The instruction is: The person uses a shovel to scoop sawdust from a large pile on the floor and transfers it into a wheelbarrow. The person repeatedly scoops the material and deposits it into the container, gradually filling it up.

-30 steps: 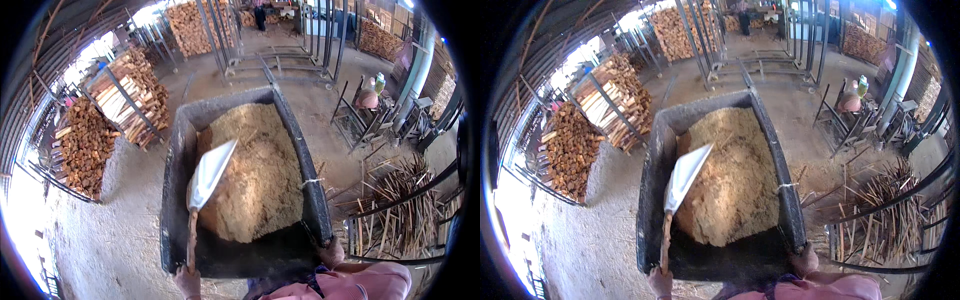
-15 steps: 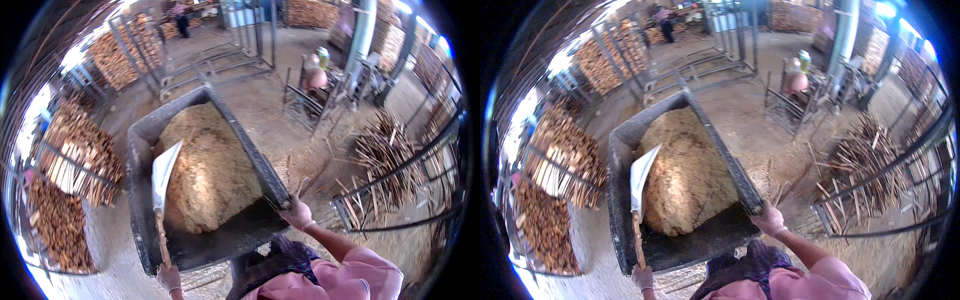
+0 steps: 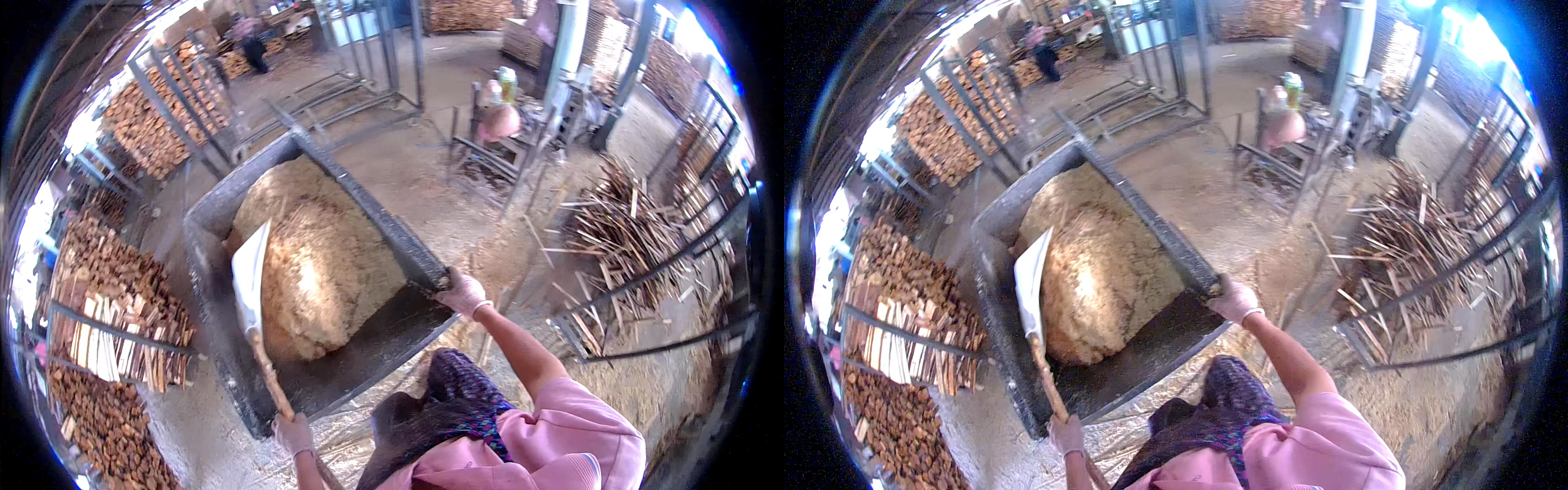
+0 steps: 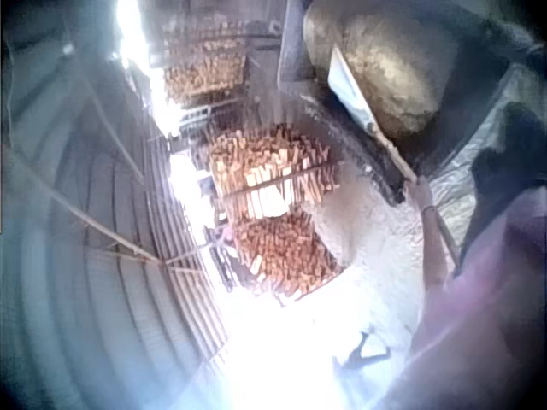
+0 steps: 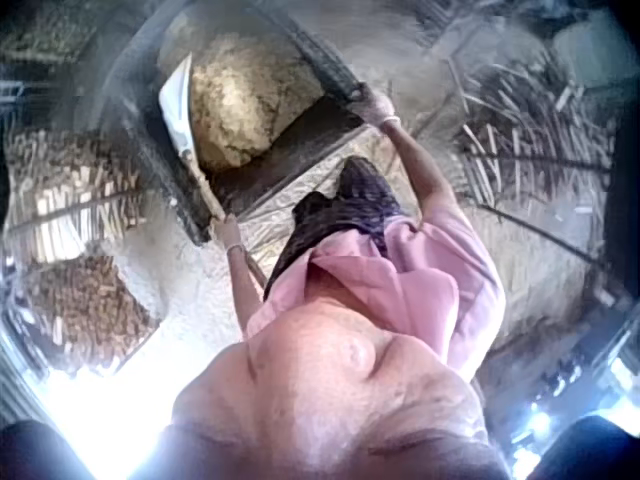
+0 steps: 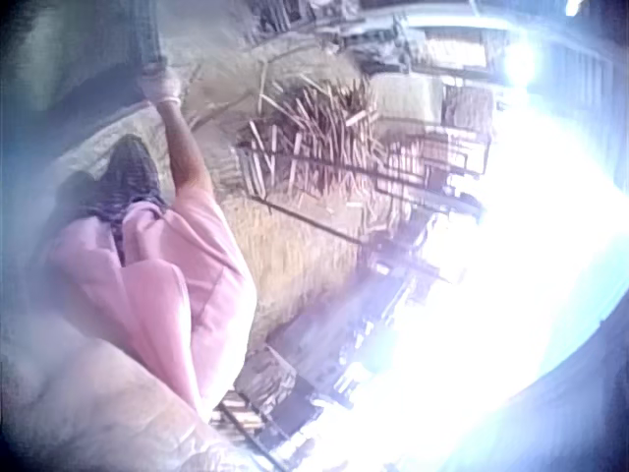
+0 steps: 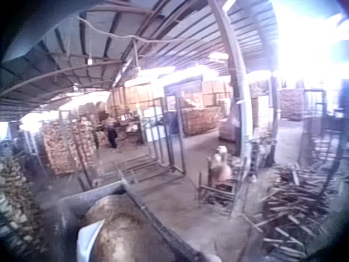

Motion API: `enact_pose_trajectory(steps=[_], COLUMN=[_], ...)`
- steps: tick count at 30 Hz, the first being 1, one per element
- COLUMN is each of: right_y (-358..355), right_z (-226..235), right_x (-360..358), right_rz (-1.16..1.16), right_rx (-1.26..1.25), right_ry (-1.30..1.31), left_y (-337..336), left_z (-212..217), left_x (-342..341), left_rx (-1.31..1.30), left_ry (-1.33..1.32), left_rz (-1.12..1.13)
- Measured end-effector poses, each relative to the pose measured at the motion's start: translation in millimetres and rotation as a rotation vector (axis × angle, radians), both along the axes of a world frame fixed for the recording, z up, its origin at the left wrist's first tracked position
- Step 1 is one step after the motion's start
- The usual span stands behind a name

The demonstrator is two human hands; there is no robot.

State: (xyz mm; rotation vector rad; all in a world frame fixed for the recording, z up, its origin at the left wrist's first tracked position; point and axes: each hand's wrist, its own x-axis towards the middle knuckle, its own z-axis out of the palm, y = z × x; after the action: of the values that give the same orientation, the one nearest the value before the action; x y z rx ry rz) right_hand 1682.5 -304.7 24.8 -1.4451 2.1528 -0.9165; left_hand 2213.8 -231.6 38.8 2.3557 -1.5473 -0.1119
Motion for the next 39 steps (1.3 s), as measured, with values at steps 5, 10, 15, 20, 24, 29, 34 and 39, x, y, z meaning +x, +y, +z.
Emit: enact_pose_trajectory(steps=[5, 10, 15, 20, 24, 29, 34, 39], right_y=[-29.5, -46.4, -41.2, -31.1, -20.5, -11.2, -22.3, -46.4], right_z=[-44.4, -76.4, -78.9, -77.9, -79.7, -101.6, -128.1, -137.9], right_x=[5.1, 13.5, 16.3, 21.6, 24.8, 30.8, 35.1, 42.1], right_rz=[-0.007, -0.015, 0.023, 0.039, 0.042, 0.035, -0.057, -0.126], right_rx=[-0.101, -0.049, -0.078, -0.112, -0.103, -0.138, -0.238, -0.348], right_ry=[-0.053, -0.007, -0.043, -0.137, -0.177, -0.072, -0.067, -0.107], left_y=[-21.6, -26.1, -21.8, -14.8, -5.0, 1.4, -17.9, -52.9], left_z=[-37.2, -67.8, -81.2, -79.5, -66.0, -57.6, -49.1, -32.1], left_x=[-1.8, 3.9, 8.7, 14.0, 15.7, 20.0, 22.7, 22.0], left_rx=[-0.046, -0.104, -0.127, -0.156, -0.152, -0.059, -0.016, 0.043], left_ry=[-0.024, 0.185, 0.258, 0.260, 0.182, 0.149, 0.043, -0.057], left_rz=[0.043, -0.043, -0.097, -0.197, -0.116, -0.073, -0.040, -0.019])
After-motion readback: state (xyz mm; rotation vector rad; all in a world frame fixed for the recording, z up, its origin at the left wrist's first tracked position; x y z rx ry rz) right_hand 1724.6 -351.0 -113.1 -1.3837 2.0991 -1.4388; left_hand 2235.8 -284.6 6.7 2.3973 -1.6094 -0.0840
